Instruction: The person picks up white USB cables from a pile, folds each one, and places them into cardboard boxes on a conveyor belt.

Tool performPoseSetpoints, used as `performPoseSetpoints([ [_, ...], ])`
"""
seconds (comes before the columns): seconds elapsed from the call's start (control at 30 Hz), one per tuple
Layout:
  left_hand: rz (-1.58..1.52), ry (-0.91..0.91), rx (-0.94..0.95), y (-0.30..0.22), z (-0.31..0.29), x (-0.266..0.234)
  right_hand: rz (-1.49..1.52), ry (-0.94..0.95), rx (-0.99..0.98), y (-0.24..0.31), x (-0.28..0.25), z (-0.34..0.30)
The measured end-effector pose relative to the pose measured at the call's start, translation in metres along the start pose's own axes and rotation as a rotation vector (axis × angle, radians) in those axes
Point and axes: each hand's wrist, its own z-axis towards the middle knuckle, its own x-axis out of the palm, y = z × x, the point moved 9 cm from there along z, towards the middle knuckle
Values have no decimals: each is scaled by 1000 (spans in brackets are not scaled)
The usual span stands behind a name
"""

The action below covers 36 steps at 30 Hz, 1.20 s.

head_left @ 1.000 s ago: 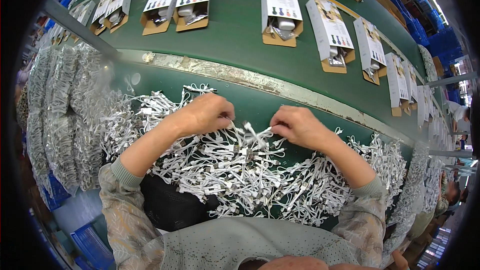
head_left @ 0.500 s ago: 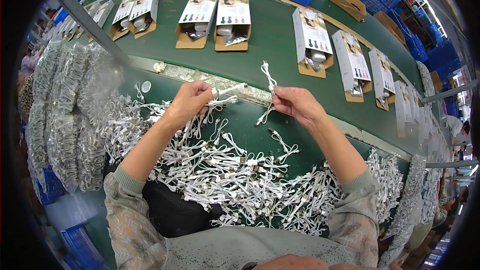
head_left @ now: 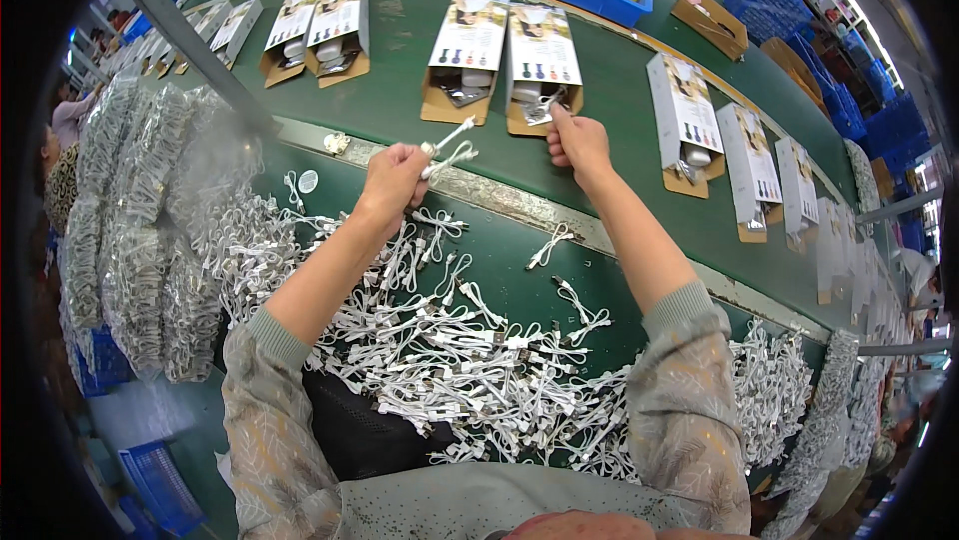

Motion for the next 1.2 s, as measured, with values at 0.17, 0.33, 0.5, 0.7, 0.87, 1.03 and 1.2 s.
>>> performPoseSetpoints([
  [0.17,-230,-110,-114,9,38,18,-505,-18,-529,40,-22,-88],
  [0.33,-603,-288,-251,44,84,57,-579,97,-722,30,-29,-151],
  [0.5,-680,-339,-286,52,105,84,-699,317,-849,26,-20,-182],
  [0.7,-584,-100,-260,37,61,89,-650,241,-760,20,-32,-171],
  [0.87,-518,78,-271,27,29,57,-780,262,-792,20,-28,-157],
  [1.03,-380,16,-115,3,21,-14,-651,261,-534,18,-23,-134],
  [1.2,-181,-317,-11,-13,25,-84,-34,341,-7,15,18,-82],
])
